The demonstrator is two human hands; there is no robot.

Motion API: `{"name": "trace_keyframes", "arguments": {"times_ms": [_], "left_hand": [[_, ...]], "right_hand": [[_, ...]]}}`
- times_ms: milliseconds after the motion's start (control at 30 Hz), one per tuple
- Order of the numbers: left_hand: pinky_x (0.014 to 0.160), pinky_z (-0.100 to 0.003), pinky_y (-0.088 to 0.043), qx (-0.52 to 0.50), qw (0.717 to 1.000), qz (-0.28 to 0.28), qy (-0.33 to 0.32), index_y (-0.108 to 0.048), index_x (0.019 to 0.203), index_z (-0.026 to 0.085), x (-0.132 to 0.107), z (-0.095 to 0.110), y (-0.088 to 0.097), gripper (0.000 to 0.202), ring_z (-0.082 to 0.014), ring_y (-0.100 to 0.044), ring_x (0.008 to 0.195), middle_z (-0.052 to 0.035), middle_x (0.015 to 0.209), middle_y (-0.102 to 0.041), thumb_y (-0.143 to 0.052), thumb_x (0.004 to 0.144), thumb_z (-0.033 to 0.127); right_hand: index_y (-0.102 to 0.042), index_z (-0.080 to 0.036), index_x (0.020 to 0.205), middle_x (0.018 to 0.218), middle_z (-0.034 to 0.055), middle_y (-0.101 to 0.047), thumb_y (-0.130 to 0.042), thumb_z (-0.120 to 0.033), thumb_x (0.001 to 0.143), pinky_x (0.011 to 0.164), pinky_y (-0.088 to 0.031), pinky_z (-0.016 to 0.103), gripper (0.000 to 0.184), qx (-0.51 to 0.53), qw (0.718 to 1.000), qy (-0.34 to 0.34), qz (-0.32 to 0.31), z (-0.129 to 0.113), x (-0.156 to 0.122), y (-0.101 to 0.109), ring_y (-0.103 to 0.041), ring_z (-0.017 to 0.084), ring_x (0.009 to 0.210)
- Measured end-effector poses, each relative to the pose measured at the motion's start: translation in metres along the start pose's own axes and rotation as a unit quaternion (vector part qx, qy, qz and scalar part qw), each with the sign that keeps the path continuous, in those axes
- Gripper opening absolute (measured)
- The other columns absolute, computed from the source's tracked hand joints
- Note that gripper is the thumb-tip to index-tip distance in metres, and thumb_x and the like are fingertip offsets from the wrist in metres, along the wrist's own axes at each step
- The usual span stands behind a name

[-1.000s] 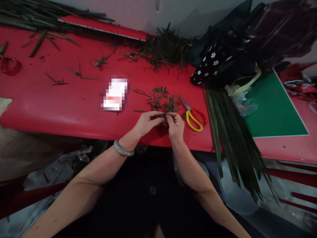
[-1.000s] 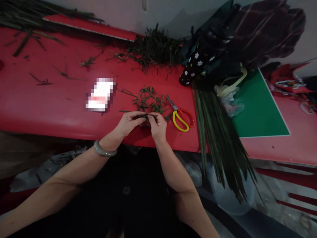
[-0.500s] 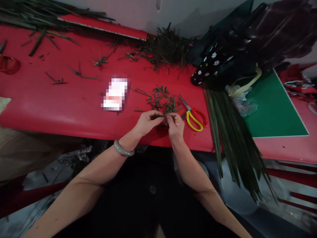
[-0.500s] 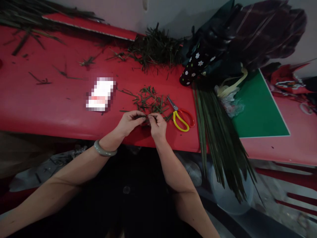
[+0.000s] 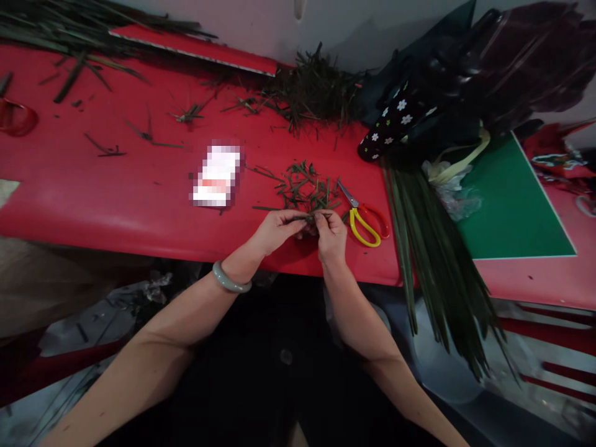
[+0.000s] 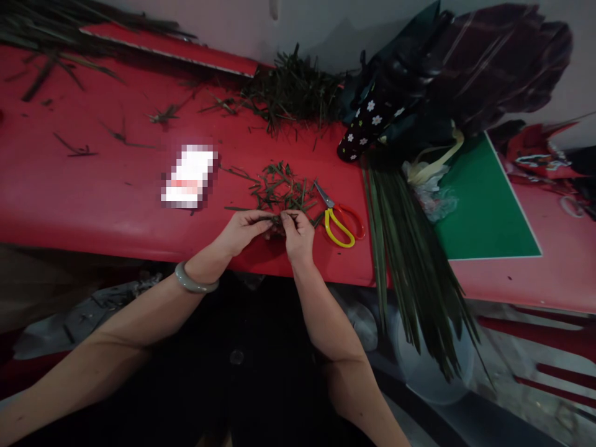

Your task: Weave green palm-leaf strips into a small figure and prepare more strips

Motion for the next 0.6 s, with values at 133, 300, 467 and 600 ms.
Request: {"name": "trace_keyframes", "arguments": {"times_ms": [133,300,467,600], "left_hand": [[0.055,-0.022,-0.045,-0.014,1.0,0.02,-0.007,-0.065,0.084,0.014,-0.0001,-0.0011,-0.0001,0.02,-0.007,-0.053,0.055,-0.0013,0.067,-0.062,-0.06,0.068,0.026],[0.053,-0.02,-0.043,-0.022,0.999,0.041,-0.006,-0.064,0.079,0.013,0.0,-0.0003,0.0001,0.018,-0.005,-0.05,0.051,0.0013,0.064,-0.059,-0.062,0.067,0.027],[0.054,-0.02,-0.042,-0.012,0.999,0.044,-0.009,-0.061,0.073,0.013,-0.0004,0.0027,-0.0006,0.014,-0.0053,-0.049,0.053,0.0019,0.061,-0.057,-0.063,0.066,0.025],[0.053,-0.019,-0.04,-0.006,0.999,0.046,-0.015,-0.059,0.067,0.013,-0.001,0.0051,-0.0006,0.011,-0.0053,-0.048,0.051,0.0028,0.056,-0.054,-0.061,0.067,0.024]], "right_hand": [[-0.053,-0.022,0.094,0.075,-0.0018,-0.057,-0.054,-0.037,0.074,0.052,-0.047,0.022,0.025,-0.019,0.998,0.051,0.011,0.0018,-0.0006,0.0018,-0.052,0.008,0.055],[-0.052,-0.025,0.104,0.107,0.0053,-0.052,-0.055,-0.033,0.074,0.078,-0.048,0.032,0.031,-0.08,0.982,0.169,0.035,-0.0011,-0.0016,0.0064,-0.054,0.016,0.094],[-0.062,-0.023,0.085,0.111,0.0048,-0.052,-0.055,-0.028,0.075,0.095,-0.039,0.04,0.013,-0.164,0.96,0.225,-0.012,-0.0061,-0.0039,0.0049,-0.05,0.018,0.107],[-0.062,-0.024,0.084,0.106,0.0043,-0.055,-0.053,-0.027,0.076,0.094,-0.04,0.04,0.012,-0.168,0.962,0.216,-0.013,-0.0062,-0.0038,0.0037,-0.051,0.018,0.104]]}}
Point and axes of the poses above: each hand's wrist, its own x-axis towards the middle knuckle, its own y-axis out of the back of the hand, z = x × y, the point moved 1 cm from there along x, towards the middle knuckle
